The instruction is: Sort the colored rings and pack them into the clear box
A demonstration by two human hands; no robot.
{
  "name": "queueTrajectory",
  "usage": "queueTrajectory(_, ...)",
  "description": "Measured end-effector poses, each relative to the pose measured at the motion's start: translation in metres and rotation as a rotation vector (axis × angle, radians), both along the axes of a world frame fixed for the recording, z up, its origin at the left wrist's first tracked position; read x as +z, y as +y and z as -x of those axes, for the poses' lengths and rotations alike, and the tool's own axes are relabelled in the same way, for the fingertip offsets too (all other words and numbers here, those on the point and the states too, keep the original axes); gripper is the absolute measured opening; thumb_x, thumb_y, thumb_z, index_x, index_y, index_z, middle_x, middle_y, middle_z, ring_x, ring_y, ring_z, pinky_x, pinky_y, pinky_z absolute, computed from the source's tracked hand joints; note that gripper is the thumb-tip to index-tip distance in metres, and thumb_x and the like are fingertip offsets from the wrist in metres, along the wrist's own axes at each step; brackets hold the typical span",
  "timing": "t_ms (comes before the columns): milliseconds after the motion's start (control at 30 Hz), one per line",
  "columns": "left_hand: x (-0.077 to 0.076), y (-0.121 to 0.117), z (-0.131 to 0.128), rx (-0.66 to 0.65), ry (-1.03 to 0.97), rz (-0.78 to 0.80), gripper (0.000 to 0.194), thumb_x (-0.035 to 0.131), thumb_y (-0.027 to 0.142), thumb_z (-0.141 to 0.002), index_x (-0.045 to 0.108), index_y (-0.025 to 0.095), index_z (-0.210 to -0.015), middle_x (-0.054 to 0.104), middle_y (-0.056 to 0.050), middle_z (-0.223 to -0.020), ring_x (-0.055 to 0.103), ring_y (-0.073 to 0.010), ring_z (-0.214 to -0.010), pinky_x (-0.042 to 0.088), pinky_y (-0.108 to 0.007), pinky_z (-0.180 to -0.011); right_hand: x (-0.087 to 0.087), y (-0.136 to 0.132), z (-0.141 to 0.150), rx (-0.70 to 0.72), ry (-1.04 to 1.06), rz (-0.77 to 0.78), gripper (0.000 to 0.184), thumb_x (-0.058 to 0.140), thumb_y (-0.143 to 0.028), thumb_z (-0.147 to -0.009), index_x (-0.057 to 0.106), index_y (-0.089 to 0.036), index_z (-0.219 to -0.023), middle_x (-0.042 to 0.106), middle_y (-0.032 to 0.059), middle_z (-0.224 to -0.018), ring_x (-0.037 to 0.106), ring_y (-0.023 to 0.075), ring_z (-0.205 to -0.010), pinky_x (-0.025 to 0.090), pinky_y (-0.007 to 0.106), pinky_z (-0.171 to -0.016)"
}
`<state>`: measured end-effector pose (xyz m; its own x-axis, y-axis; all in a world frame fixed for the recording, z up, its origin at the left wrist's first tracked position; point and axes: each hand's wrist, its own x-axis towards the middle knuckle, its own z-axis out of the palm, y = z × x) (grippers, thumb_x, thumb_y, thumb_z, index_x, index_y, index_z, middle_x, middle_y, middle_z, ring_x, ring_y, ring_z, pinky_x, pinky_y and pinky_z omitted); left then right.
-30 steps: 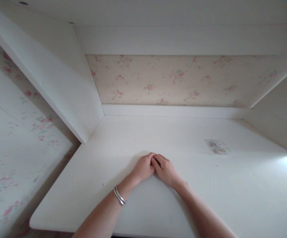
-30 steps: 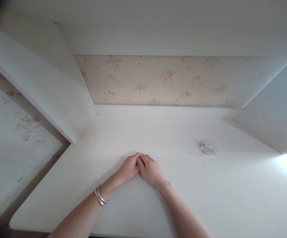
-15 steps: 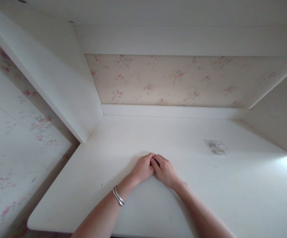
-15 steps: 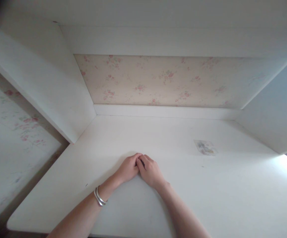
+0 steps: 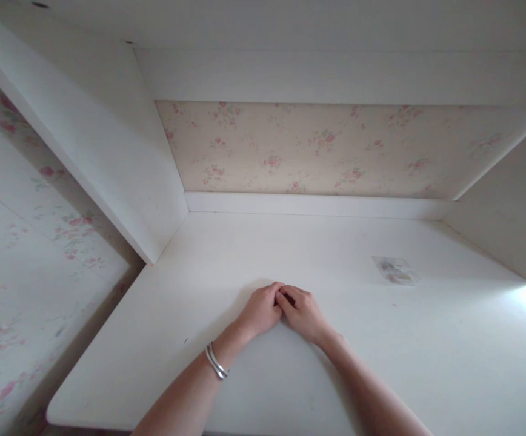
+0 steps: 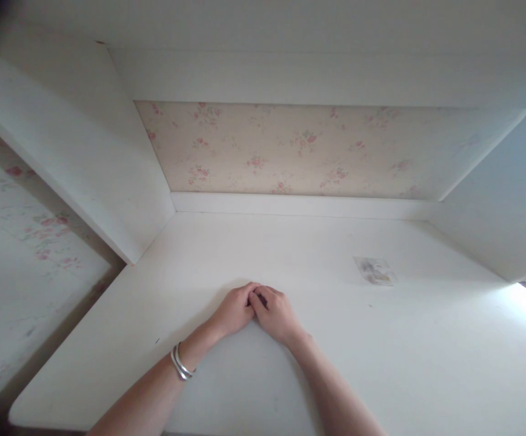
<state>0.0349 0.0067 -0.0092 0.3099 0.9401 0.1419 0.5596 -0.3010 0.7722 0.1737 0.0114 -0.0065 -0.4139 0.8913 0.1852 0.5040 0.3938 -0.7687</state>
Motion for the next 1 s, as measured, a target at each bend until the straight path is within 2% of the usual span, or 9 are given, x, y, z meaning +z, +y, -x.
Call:
queueTrajectory(467, -0.0003, -0.0005, -0.0005, 0.001, 0.022, 0.0, 0.04, 0.042, 0.001, -0.069, 0.06, 0.019, -0.099, 0.067, -0.004, -0.096, 0.061, -0.0171, -0.089, 0.047, -0.026, -0.08, 0.0008, 0.001, -0.0022, 0.005, 0.025, 0.032, 0.026, 0.042, -0.033, -0.089, 0.063, -0.019, -0.082, 0.066, 0.0024, -0.079, 0.058, 0.0151, -0.072, 0.042, 0.025, -0.067)
queueTrajectory(1000, 0.0011, -0.0017, 0.0, -0.005, 0.007, -0.004, 0.035, 0.042, 0.002, -0.068, 0.058, 0.019, -0.094, 0.067, -0.004, -0.092, 0.06, -0.0167, -0.085, 0.046, -0.025, -0.076, 0.0019, 0.0005, -0.002, 0.02, 0.011, 0.015, 0.019, 0.044, -0.029, -0.087, 0.061, -0.02, -0.083, 0.063, 0.002, -0.08, 0.056, 0.0152, -0.075, 0.041, 0.027, -0.07)
